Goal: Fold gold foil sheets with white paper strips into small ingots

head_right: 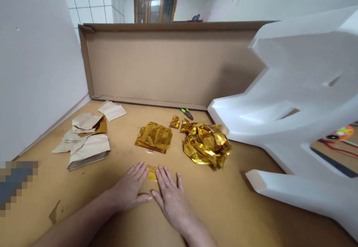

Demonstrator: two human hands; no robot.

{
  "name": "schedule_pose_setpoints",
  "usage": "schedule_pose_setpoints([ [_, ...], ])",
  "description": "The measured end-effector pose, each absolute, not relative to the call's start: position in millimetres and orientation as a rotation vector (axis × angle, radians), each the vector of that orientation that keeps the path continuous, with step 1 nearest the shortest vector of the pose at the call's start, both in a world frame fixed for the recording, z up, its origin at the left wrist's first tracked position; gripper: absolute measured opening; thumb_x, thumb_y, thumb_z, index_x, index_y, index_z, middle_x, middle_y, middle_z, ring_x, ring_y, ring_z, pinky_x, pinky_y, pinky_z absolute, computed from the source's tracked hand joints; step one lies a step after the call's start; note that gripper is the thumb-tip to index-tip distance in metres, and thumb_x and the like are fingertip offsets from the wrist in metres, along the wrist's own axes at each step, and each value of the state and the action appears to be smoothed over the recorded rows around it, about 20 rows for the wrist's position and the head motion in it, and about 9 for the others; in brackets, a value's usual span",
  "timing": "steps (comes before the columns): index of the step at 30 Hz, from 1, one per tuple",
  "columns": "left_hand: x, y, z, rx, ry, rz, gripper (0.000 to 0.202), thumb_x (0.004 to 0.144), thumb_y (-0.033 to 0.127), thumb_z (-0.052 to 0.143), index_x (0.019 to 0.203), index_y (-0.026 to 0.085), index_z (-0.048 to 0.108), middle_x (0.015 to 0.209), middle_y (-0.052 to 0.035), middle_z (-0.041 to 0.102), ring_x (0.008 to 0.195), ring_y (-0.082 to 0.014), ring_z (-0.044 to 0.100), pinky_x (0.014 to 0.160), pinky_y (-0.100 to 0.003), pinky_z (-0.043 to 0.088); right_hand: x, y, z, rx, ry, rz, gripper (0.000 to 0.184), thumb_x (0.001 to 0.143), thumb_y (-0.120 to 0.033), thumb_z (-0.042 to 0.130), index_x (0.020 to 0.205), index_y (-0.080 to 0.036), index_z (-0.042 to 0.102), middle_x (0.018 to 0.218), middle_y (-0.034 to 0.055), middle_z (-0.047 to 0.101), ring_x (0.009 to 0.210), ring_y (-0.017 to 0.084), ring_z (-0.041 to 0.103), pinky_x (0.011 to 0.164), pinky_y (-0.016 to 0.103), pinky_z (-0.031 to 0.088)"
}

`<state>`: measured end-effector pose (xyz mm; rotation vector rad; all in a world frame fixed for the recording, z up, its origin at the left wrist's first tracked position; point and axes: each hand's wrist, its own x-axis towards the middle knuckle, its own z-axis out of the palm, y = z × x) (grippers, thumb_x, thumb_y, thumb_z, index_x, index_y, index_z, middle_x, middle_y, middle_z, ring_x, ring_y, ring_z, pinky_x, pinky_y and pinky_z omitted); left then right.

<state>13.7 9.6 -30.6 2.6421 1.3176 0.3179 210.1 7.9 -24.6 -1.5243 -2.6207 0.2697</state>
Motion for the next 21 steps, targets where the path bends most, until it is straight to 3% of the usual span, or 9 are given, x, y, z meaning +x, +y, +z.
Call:
schedule_pose_setpoints([
  [5, 14, 10, -29, 2.647, 1.321, 0.318, 0.081, 0.087, 0.065, 0.021, 0.139, 0.003, 0.028, 0.145, -0.0196, 0.026, 0.136, -0.0287, 0.02, 0.11, -0.041, 0.021, 209, 8, -25, -1.55, -2.634, 0.25, 0.062, 0.091, -0.05, 0.024, 0.142, -0.016, 0.026, 0.146, 0.0131, 0.027, 0.136, 0.025, 0.018, 0.109, 0.054, 0.013],
  [21, 17, 15, -19, 2.633, 1.35, 0.242, 0.076, 0.089, 0.06, 0.026, 0.135, 0.0, 0.033, 0.142, -0.0211, 0.031, 0.134, -0.0292, 0.025, 0.109, -0.04, 0.022, 205, 13, -23, -1.52, -2.635, 0.214, 0.063, 0.09, -0.05, 0.024, 0.141, -0.013, 0.028, 0.145, 0.0163, 0.03, 0.135, 0.027, 0.021, 0.107, 0.058, 0.015],
])
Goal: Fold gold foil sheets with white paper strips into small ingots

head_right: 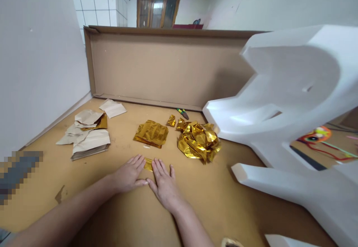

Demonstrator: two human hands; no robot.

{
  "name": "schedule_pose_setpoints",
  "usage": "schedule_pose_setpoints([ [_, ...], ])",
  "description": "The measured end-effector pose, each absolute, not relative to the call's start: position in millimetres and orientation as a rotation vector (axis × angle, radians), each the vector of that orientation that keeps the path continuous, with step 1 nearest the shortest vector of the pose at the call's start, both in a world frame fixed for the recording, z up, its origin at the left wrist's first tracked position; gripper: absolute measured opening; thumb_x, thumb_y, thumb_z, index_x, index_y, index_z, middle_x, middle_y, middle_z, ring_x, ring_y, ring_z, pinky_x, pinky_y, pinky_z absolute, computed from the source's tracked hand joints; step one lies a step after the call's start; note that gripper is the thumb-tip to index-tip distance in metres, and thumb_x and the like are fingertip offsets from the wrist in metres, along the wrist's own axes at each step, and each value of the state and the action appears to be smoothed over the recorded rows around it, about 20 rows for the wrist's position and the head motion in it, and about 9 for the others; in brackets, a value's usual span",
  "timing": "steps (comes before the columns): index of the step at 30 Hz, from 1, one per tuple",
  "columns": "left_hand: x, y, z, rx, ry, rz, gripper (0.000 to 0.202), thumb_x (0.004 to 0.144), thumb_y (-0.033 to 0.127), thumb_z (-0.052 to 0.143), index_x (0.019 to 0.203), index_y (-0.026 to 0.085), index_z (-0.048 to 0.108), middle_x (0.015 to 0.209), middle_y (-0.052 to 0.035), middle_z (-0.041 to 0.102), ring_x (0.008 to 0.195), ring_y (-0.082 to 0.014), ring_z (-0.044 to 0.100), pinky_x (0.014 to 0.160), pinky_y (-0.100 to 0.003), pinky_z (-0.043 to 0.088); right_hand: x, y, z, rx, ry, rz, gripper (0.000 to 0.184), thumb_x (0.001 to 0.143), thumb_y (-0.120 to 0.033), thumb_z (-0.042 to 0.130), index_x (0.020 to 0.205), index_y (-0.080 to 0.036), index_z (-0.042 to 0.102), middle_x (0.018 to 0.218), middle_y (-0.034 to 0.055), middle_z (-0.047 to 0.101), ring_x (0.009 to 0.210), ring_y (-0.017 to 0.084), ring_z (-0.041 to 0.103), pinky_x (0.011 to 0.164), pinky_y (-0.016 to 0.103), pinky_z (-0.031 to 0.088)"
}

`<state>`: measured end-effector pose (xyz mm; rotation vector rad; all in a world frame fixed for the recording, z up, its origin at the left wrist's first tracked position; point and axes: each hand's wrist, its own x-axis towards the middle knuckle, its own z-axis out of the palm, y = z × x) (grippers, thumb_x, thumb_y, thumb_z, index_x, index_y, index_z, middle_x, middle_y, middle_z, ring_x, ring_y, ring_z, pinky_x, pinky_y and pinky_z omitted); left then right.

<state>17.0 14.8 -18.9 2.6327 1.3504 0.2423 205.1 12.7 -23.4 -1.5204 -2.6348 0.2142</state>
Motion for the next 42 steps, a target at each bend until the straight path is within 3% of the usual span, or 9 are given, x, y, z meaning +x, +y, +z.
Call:
schedule_pose_setpoints([
  [8, 18, 9, -8, 2.52, 1.38, 0.133, 0.074, 0.089, 0.054, 0.031, 0.139, 0.0, 0.025, 0.146, -0.0204, 0.02, 0.137, -0.0288, 0.016, 0.11, -0.042, 0.019, 202, 13, -21, -1.515, -2.629, 0.215, 0.065, 0.09, -0.05, 0.025, 0.14, -0.009, 0.03, 0.144, 0.0189, 0.03, 0.135, 0.028, 0.022, 0.106, 0.058, 0.016],
  [16, 21, 2, -13, 2.512, 1.453, 0.241, 0.071, 0.089, 0.052, 0.032, 0.138, 0.001, 0.027, 0.146, -0.019, 0.023, 0.137, -0.0272, 0.016, 0.111, -0.041, 0.016, 197, 11, -19, -1.526, -2.58, 0.178, 0.062, 0.091, -0.051, 0.018, 0.14, -0.015, 0.032, 0.144, 0.015, 0.032, 0.135, 0.026, 0.022, 0.107, 0.056, 0.016],
  [22, 19, 3, -13, 2.492, 1.429, 0.302, 0.07, 0.087, 0.051, 0.033, 0.139, 0.004, 0.027, 0.146, -0.017, 0.024, 0.136, -0.0264, 0.019, 0.111, -0.041, 0.018, 180, 10, -3, -1.507, -2.539, 0.189, 0.068, 0.091, -0.053, 0.008, 0.14, -0.011, 0.03, 0.146, 0.0137, 0.03, 0.137, 0.023, 0.018, 0.11, 0.048, 0.015],
  [28, 20, 3, -12, 2.471, 1.423, 0.306, 0.07, 0.085, 0.042, 0.038, 0.142, 0.006, 0.018, 0.148, -0.0143, 0.02, 0.137, -0.0259, 0.018, 0.112, -0.039, 0.016, 160, 13, 0, -1.503, -2.578, 0.384, 0.075, 0.089, -0.058, 0.007, 0.141, -0.007, 0.026, 0.147, 0.0154, 0.027, 0.137, 0.023, 0.016, 0.11, 0.045, 0.016],
  [36, 20, 2, -12, 2.476, 1.444, 0.289, 0.069, 0.085, 0.04, 0.038, 0.142, 0.005, 0.02, 0.148, -0.0155, 0.022, 0.137, -0.0255, 0.017, 0.112, -0.04, 0.015, 168, 16, -17, -1.465, -2.621, 0.358, 0.074, 0.089, -0.058, 0.01, 0.144, -0.01, 0.018, 0.148, 0.0128, 0.023, 0.138, 0.022, 0.013, 0.111, 0.044, 0.016],
  [42, 19, 3, -15, 2.488, 1.442, 0.289, 0.067, 0.088, 0.046, 0.033, 0.138, 0.003, 0.027, 0.146, -0.0174, 0.025, 0.137, -0.0261, 0.018, 0.111, -0.041, 0.016, 185, 15, -21, -1.451, -2.64, 0.316, 0.068, 0.09, -0.055, 0.012, 0.143, -0.013, 0.022, 0.148, 0.0118, 0.022, 0.137, 0.022, 0.014, 0.11, 0.045, 0.019],
])
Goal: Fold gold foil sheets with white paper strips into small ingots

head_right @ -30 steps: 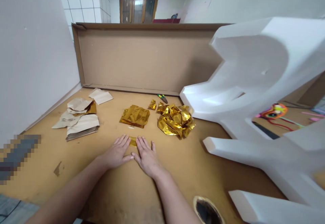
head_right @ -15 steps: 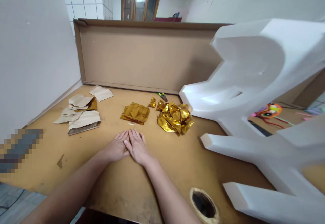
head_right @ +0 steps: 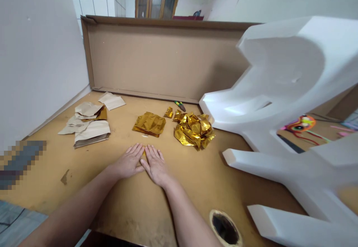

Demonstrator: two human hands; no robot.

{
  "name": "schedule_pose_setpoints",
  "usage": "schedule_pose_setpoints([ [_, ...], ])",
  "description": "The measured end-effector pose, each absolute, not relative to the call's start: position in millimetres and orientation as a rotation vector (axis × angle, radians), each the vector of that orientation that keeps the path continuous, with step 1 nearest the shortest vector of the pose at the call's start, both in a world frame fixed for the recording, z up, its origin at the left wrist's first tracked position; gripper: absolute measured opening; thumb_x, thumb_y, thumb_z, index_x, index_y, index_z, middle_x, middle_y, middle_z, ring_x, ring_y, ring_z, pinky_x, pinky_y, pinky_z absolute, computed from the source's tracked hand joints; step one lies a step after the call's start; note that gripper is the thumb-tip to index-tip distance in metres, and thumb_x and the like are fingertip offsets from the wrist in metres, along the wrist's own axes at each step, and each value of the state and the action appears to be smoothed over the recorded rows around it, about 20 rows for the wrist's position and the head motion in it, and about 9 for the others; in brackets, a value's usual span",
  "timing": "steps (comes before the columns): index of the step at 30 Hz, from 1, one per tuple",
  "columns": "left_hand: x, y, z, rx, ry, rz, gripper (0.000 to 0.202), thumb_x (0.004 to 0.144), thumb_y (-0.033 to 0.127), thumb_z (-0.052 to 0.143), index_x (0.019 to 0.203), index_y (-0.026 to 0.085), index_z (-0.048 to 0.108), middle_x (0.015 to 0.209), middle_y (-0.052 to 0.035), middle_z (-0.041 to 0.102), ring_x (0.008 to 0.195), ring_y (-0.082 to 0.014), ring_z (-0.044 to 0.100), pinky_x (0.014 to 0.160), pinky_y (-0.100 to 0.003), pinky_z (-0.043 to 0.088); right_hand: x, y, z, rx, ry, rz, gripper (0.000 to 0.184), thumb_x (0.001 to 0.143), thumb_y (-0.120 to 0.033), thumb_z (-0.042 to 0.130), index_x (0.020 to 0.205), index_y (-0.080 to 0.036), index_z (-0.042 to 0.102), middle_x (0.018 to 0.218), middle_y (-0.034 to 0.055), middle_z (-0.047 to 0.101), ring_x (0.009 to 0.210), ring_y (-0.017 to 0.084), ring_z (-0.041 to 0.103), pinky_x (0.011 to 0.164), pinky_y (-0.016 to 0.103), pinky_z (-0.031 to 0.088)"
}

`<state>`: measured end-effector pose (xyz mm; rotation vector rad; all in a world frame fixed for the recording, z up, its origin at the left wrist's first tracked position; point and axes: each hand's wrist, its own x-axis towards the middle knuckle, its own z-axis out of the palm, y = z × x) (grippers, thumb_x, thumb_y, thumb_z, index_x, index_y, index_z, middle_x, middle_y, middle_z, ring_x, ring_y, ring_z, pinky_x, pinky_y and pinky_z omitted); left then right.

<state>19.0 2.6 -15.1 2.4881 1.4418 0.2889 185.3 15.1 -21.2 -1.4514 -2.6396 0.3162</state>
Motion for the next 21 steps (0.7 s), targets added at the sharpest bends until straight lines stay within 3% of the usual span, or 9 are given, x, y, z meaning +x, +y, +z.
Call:
schedule_pose_setpoints([
  [5, 19, 3, -16, 2.506, 1.44, 0.279, 0.069, 0.088, 0.05, 0.034, 0.138, 0.002, 0.029, 0.146, -0.0177, 0.024, 0.136, -0.0265, 0.018, 0.111, -0.04, 0.016, 194, 18, -24, -1.425, -2.648, 0.344, 0.062, 0.092, -0.051, 0.015, 0.144, -0.018, 0.021, 0.148, 0.0108, 0.024, 0.137, 0.022, 0.016, 0.109, 0.047, 0.02],
  [14, 22, 2, -9, 2.427, 1.452, 0.29, 0.069, 0.091, 0.052, 0.026, 0.138, 0.002, 0.029, 0.146, -0.0179, 0.025, 0.137, -0.0263, 0.017, 0.111, -0.04, 0.017, 194, 20, -21, -1.475, -2.69, 0.379, 0.058, 0.092, -0.042, 0.02, 0.143, -0.013, 0.02, 0.149, 0.0116, 0.019, 0.137, 0.021, 0.012, 0.11, 0.047, 0.018],
  [21, 37, 4, -8, 2.497, 1.372, 0.362, 0.073, 0.089, 0.057, 0.027, 0.14, 0.004, 0.022, 0.147, -0.0173, 0.023, 0.137, -0.0263, 0.017, 0.111, -0.041, 0.016, 195, 25, -32, -1.478, -2.661, 0.378, 0.059, 0.092, -0.045, 0.023, 0.143, -0.017, 0.021, 0.148, 0.011, 0.022, 0.137, 0.022, 0.014, 0.109, 0.047, 0.02],
])
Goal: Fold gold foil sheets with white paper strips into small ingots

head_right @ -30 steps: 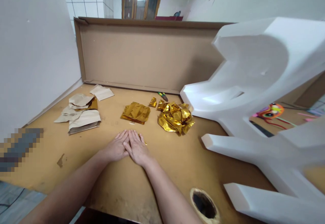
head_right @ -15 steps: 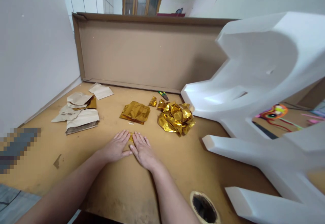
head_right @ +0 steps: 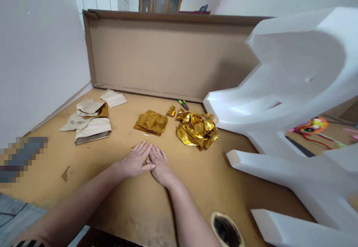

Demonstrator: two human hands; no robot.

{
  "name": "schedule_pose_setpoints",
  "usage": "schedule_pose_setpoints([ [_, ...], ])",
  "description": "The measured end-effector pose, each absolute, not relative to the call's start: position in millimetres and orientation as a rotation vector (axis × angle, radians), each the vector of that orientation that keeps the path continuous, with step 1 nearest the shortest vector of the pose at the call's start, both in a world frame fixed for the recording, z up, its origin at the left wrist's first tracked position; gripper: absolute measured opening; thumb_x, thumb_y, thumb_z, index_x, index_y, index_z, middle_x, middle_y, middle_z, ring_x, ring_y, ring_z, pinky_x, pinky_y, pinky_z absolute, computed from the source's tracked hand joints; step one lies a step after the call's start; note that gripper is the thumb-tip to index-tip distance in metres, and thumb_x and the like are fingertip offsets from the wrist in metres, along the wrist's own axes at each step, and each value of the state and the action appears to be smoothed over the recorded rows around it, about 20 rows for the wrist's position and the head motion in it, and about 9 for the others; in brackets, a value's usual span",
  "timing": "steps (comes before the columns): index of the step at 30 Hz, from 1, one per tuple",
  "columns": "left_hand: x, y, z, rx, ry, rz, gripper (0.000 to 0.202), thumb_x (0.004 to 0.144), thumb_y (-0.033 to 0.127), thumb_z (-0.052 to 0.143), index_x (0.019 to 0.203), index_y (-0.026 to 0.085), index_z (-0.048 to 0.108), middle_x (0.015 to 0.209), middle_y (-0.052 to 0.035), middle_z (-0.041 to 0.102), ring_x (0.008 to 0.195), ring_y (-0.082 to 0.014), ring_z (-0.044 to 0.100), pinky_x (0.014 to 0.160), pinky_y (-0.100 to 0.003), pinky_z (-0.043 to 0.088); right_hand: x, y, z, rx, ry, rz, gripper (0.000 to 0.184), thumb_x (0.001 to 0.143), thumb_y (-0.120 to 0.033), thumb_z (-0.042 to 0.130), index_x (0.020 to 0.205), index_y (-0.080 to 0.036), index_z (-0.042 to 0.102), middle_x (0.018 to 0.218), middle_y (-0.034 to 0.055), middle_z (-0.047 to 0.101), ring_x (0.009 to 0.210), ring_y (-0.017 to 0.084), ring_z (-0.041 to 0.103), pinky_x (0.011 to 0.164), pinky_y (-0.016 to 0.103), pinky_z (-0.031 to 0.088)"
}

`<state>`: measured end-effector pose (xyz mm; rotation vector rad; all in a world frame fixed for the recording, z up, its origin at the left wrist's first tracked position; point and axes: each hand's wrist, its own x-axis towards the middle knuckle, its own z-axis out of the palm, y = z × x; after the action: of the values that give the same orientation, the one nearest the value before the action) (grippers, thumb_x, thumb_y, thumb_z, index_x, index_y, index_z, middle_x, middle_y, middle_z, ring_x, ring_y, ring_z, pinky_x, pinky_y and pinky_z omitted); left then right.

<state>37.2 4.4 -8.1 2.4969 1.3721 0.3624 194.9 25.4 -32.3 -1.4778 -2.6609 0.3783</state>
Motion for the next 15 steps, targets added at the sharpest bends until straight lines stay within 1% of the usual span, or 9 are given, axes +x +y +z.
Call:
schedule_pose_setpoints([
  [4, 38.3, 6.1, -11.5, 2.505, 1.365, 0.344, 0.073, 0.09, 0.056, 0.026, 0.14, 0.003, 0.02, 0.147, -0.0179, 0.024, 0.136, -0.0259, 0.019, 0.111, -0.039, 0.017, 197.2, 26.6, -36.2, -1.448, -2.659, 0.37, 0.059, 0.092, -0.046, 0.022, 0.144, -0.019, 0.02, 0.148, 0.0106, 0.023, 0.137, 0.022, 0.016, 0.109, 0.048, 0.02],
  [7, 36.9, 6.1, -13.0, 2.52, 1.37, 0.359, 0.072, 0.09, 0.056, 0.025, 0.141, 0.006, 0.021, 0.147, -0.0163, 0.025, 0.136, -0.0259, 0.019, 0.111, -0.04, 0.017, 198.3, 27.4, -37.9, -1.431, -2.655, 0.357, 0.058, 0.092, -0.046, 0.021, 0.144, -0.02, 0.019, 0.148, 0.0104, 0.023, 0.137, 0.022, 0.016, 0.109, 0.048, 0.021],
  [9, 36.0, 5.5, -12.5, 2.526, 1.376, 0.366, 0.071, 0.089, 0.057, 0.024, 0.14, 0.008, 0.022, 0.146, -0.0152, 0.026, 0.136, -0.026, 0.02, 0.11, -0.041, 0.018, 198.3, 28.1, -38.4, -1.438, -2.658, 0.352, 0.059, 0.092, -0.046, 0.021, 0.144, -0.019, 0.019, 0.148, 0.0108, 0.024, 0.136, 0.022, 0.017, 0.109, 0.048, 0.021],
  [13, 34.4, 4.6, -10.2, 2.515, 1.402, 0.355, 0.073, 0.089, 0.058, 0.025, 0.14, 0.007, 0.022, 0.146, -0.0154, 0.026, 0.136, -0.0255, 0.021, 0.111, -0.039, 0.018, 197.7, 29.0, -37.9, -1.474, -2.669, 0.345, 0.061, 0.092, -0.046, 0.02, 0.143, -0.013, 0.021, 0.147, 0.0139, 0.024, 0.136, 0.023, 0.018, 0.108, 0.049, 0.021],
  [15, 33.2, 4.8, -10.1, 2.513, 1.413, 0.348, 0.073, 0.089, 0.059, 0.025, 0.14, 0.007, 0.022, 0.146, -0.0152, 0.026, 0.136, -0.0254, 0.021, 0.11, -0.039, 0.018, 198.3, 29.1, -37.9, -1.467, -2.673, 0.334, 0.062, 0.091, -0.047, 0.02, 0.143, -0.013, 0.022, 0.147, 0.0141, 0.024, 0.136, 0.024, 0.018, 0.108, 0.049, 0.022],
])
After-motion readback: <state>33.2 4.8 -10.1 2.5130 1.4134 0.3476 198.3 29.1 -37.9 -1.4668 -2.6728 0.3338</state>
